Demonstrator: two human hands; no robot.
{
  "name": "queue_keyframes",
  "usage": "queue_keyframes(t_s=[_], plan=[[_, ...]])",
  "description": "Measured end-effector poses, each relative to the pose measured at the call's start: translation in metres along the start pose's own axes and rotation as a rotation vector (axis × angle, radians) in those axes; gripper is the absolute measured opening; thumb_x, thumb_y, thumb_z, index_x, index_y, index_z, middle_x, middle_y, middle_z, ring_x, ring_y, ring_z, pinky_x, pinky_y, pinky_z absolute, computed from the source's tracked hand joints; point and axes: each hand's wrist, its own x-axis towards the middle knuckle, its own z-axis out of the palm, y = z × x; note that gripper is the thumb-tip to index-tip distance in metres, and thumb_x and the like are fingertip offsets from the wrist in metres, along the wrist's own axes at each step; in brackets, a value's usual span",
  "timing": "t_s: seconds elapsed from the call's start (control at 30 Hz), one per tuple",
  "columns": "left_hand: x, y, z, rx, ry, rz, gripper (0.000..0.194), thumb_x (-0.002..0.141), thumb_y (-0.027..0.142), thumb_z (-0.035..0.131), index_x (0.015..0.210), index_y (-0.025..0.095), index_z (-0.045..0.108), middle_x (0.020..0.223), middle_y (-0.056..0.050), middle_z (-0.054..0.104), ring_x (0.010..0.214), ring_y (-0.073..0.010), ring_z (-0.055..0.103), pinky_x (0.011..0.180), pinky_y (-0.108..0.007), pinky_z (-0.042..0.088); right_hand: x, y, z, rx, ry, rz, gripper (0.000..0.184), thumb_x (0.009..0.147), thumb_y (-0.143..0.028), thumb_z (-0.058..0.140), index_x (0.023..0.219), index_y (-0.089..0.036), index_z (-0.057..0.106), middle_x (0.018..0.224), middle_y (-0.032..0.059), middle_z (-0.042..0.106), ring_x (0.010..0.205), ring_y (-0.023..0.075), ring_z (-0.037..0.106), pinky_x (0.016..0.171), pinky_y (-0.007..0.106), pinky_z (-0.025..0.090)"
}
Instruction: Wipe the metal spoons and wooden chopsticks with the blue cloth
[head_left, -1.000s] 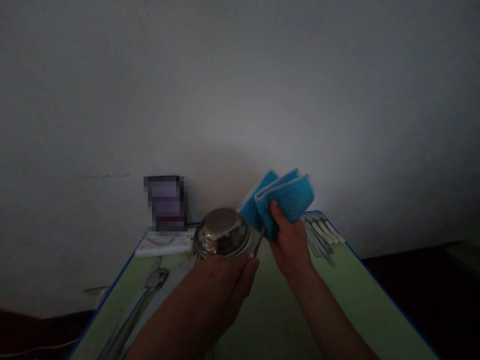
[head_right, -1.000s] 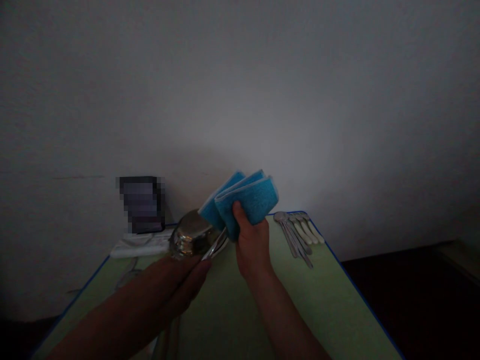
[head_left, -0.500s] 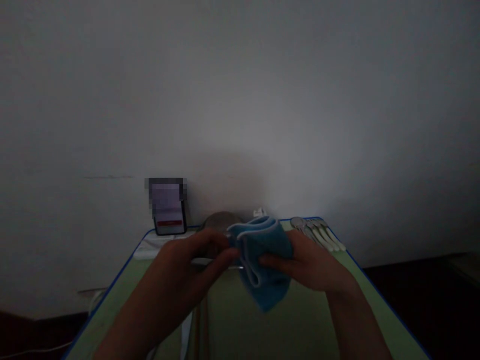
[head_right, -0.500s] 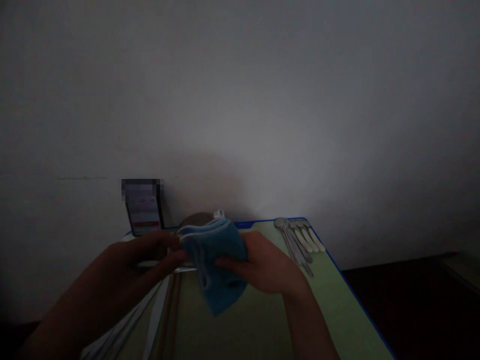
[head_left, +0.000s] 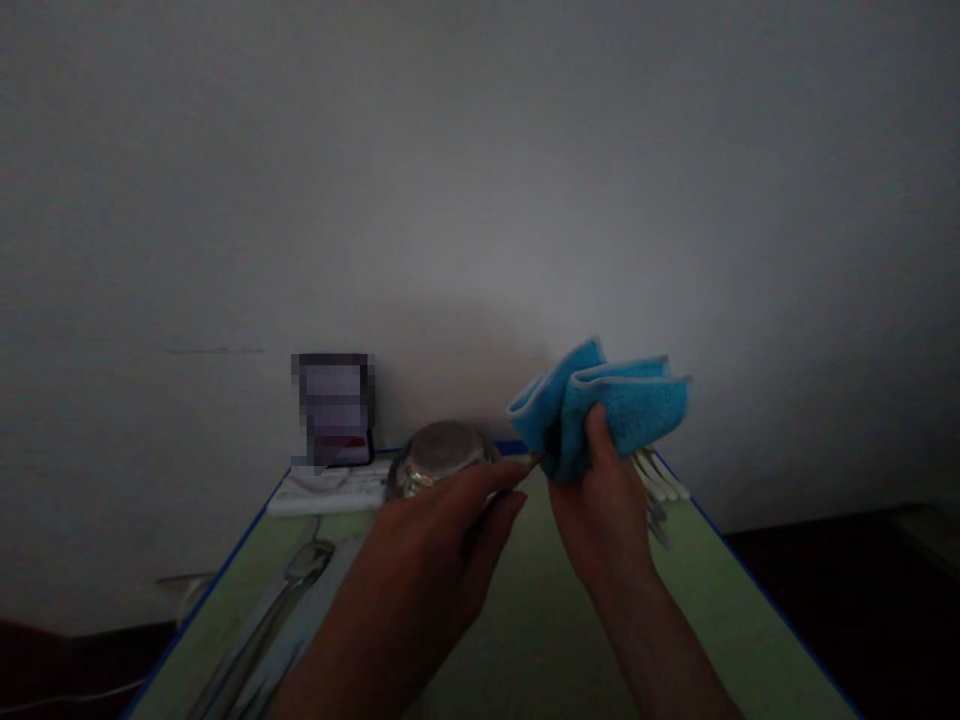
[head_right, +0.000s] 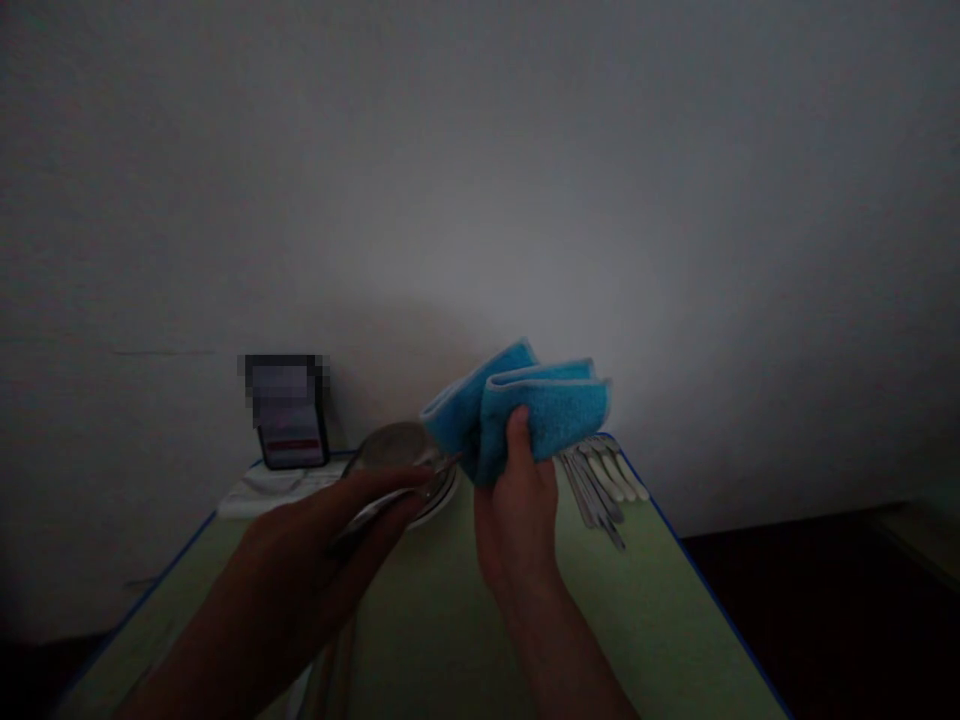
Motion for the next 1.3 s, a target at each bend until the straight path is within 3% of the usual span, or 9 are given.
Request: queue_keyframes(t_s=[0.1,0.23,0.43,0.6,0.7,0.83,1.03,1.13,1.3], plan=[[-0.001,-0.003,0.002,0.03,0.035,0.008,0.019,0.086,0.023,0.051,0.102,0.022,0.06,0.085,-0.001,0.072,0.067,-0.0155,0.067,0.069,-0.025,0.051,-0.012,0.007,0.003,-0.072,0.001,0.091,0.033,0.076,-0.044,0.058,0.099,-0.02,0.062,0.096,0.0026,0.067,0.087,0.0149,0.061,0.074,0.028,0.049],[0.001,-0.006,-0.003,0.062,0.029,-0.035,0.016,0.083,0.024,0.054,0.097,0.023,0.062,0.077,0.001,0.072,0.057,-0.0138,0.065,0.057,-0.022,0.048,-0.014,0.014,-0.001,-0.191,-0.119,0.175,0.032,0.073,-0.043,0.06,0.095,-0.019,0.063,0.092,0.003,0.068,0.08,0.0151,0.062,0.072,0.028,0.049],[0.002,-0.014,-0.02,0.04,-0.01,-0.137,0.016,0.079,0.036,0.058,0.087,0.025,0.067,0.065,0.004,0.071,0.049,-0.0134,0.064,0.047,-0.02,0.044,0.009,0.0,-0.018,-0.409,-0.364,0.041,0.023,0.071,-0.038,0.065,0.082,-0.018,0.065,0.084,0.0017,0.069,0.079,0.0173,0.062,0.077,0.031,0.047],[-0.001,-0.013,-0.027,0.03,0.039,-0.065,0.014,0.078,0.036,0.06,0.084,0.026,0.067,0.07,0.004,0.071,0.054,-0.0115,0.063,0.05,-0.019,0.046,0.011,-0.019,-0.028,-0.605,-0.371,-0.023,0.028,0.074,-0.043,0.061,0.087,-0.019,0.068,0.082,0.0011,0.07,0.086,0.019,0.062,0.084,0.032,0.045],[-0.001,-0.008,-0.025,0.088,0.131,-0.006,0.014,0.079,0.035,0.06,0.084,0.024,0.068,0.066,0.003,0.067,0.051,-0.0105,0.06,0.05,-0.02,0.044,0.008,-0.021,-0.025,-0.474,-0.346,0.066,0.035,0.074,-0.045,0.061,0.099,-0.021,0.066,0.096,0.0022,0.069,0.093,0.0196,0.062,0.089,0.035,0.045],[-0.003,-0.004,-0.021,0.112,0.193,-0.057,0.016,0.079,0.036,0.06,0.087,0.025,0.069,0.073,0.003,0.07,0.059,-0.0118,0.062,0.055,-0.021,0.045,0.008,-0.019,-0.018,-0.236,-0.326,0.203,0.042,0.075,-0.048,0.058,0.108,-0.023,0.062,0.108,0.0041,0.066,0.102,0.0206,0.06,0.09,0.037,0.046],[-0.002,-0.01,-0.024,0.13,0.056,-0.219,0.027,0.079,0.047,0.054,0.076,0.027,0.071,0.049,0.006,0.063,0.039,-0.0108,0.054,0.043,-0.02,0.038,0.015,-0.026,-0.017,-0.033,-0.372,0.227,0.032,0.08,-0.049,0.052,0.098,-0.027,0.066,0.107,0.0007,0.067,0.105,0.0203,0.059,0.089,0.038,0.048],[0.002,-0.012,-0.025,0.041,-0.046,-0.256,0.028,0.078,0.046,0.054,0.071,0.025,0.07,0.046,0.006,0.06,0.038,-0.0097,0.05,0.041,-0.019,0.036,0.016,-0.03,-0.018,-0.067,-0.44,0.225,0.032,0.079,-0.042,0.056,0.106,-0.026,0.062,0.11,0.0012,0.066,0.104,0.0198,0.059,0.091,0.039,0.047],[0.008,-0.01,-0.022,-0.074,-0.09,-0.4,0.032,0.079,0.045,0.052,0.066,0.021,0.067,0.042,0.005,0.054,0.04,-0.0099,0.048,0.038,-0.017,0.032,0.017,-0.027,-0.024,-0.151,-0.496,0.235,0.034,0.078,-0.041,0.059,0.107,-0.025,0.062,0.109,0.0028,0.066,0.105,0.0191,0.058,0.092,0.038,0.045]])
